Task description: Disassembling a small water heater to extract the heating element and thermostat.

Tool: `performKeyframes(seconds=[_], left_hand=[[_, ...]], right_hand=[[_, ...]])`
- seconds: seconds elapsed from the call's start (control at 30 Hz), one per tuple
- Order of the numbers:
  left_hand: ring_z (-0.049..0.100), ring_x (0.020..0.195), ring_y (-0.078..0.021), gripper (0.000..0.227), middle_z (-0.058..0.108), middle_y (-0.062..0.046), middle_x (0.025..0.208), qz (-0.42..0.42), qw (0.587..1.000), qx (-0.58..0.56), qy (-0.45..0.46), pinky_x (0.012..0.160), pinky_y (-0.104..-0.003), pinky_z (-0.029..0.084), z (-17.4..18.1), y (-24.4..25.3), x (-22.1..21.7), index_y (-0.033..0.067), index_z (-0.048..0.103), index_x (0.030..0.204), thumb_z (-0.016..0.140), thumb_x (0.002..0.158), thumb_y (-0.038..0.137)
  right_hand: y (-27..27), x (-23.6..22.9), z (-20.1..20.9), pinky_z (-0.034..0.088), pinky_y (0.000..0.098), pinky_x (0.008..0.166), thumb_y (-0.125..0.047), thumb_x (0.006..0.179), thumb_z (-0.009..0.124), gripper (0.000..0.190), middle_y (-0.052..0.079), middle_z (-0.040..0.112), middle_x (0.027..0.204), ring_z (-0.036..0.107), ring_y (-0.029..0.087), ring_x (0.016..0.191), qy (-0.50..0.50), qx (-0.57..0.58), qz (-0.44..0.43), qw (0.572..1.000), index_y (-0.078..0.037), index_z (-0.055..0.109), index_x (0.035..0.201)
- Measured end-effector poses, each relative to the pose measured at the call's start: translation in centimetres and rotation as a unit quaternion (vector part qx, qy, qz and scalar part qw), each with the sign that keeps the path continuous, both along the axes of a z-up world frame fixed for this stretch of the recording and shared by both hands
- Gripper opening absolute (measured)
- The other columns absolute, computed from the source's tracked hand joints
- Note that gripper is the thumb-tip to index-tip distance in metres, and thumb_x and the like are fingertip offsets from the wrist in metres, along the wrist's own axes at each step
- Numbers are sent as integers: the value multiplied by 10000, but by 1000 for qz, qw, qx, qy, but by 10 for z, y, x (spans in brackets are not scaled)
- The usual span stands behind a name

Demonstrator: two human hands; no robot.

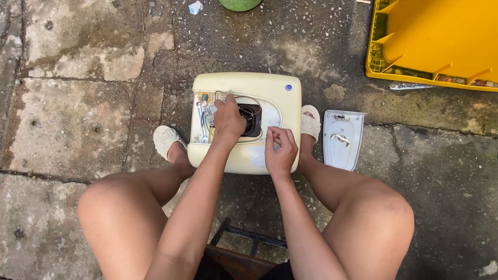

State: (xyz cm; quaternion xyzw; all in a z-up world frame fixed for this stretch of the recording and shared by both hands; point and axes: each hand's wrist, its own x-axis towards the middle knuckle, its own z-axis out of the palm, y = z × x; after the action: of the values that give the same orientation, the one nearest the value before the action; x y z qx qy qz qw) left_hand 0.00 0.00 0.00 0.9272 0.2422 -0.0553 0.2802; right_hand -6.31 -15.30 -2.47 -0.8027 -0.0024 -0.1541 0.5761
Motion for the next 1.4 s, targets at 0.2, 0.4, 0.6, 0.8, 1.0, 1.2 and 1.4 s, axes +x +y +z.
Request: performKeyframes(seconds=[0.2, 0.4, 0.6, 0.8, 1.0, 1.2, 1.4], left_hand=[[683, 929, -513, 427, 423, -318, 1265, 11, 997, 16, 70, 723, -586, 634, -4, -21, 3, -22, 458, 1215, 667, 854, -117], [674, 909, -561, 475, 458, -304, 1204, -3, 999, -40, 8, 709, -589, 617, 8, -6, 1, -27, 464, 1220, 695, 818, -130], [681, 922, -570, 366, 472, -231, 1157, -57, 998, -9, 11, 747, -608, 610, 5, -4, -3, -8, 515, 1156, 660, 849, -146], [691, 937, -530, 353, 498, -195, 1089, -137, 988, 66, -29, 770, -598, 626, 2, -20, -11, 1, 544, 1097, 662, 822, -185], [671, 895, -541, 279, 477, -157, 1021, -123, 991, 15, -59, 735, -583, 603, 14, -7, -19, 54, 464, 949, 606, 858, -168], [692, 896, -505, 306, 490, -101, 1026, -106, 994, -1, -31, 729, -531, 601, 22, 22, -20, 147, 448, 911, 623, 890, -103], [689, 966, -382, 233, 536, -45, 925, -83, 990, -104, -55, 848, -512, 548, -29, 63, -21, 176, 546, 941, 756, 887, 90]], right_hand=[[0, 1, -1, 663, 325, 758, 11, 930, 698, 114, 86, 607, 811, 750, 275, 836, 0, -5, 4, 1000, -32, 752, 1019], [-2, 0, 1, 665, 333, 752, 10, 932, 693, 110, 91, 601, 805, 753, 291, 843, -8, -10, 13, 1000, -31, 750, 1016], [-2, 0, 1, 665, 322, 733, 12, 919, 699, 121, 75, 608, 803, 756, 279, 820, -25, -27, 13, 999, -50, 759, 1004], [0, 0, 1, 657, 326, 730, 8, 921, 707, 111, 88, 612, 810, 756, 290, 820, -34, -34, 9, 999, -39, 758, 1007], [-2, 0, 0, 659, 322, 737, 18, 914, 706, 127, 82, 611, 814, 754, 281, 823, -43, -40, 17, 998, -44, 760, 1011], [-7, -2, 1, 656, 321, 745, 12, 922, 706, 127, 76, 620, 825, 753, 274, 845, -50, -57, 35, 997, -49, 761, 1019], [-6, -1, 2, 654, 308, 746, 16, 922, 709, 132, 81, 621, 831, 745, 267, 835, -54, -64, 33, 996, -48, 760, 1025]])
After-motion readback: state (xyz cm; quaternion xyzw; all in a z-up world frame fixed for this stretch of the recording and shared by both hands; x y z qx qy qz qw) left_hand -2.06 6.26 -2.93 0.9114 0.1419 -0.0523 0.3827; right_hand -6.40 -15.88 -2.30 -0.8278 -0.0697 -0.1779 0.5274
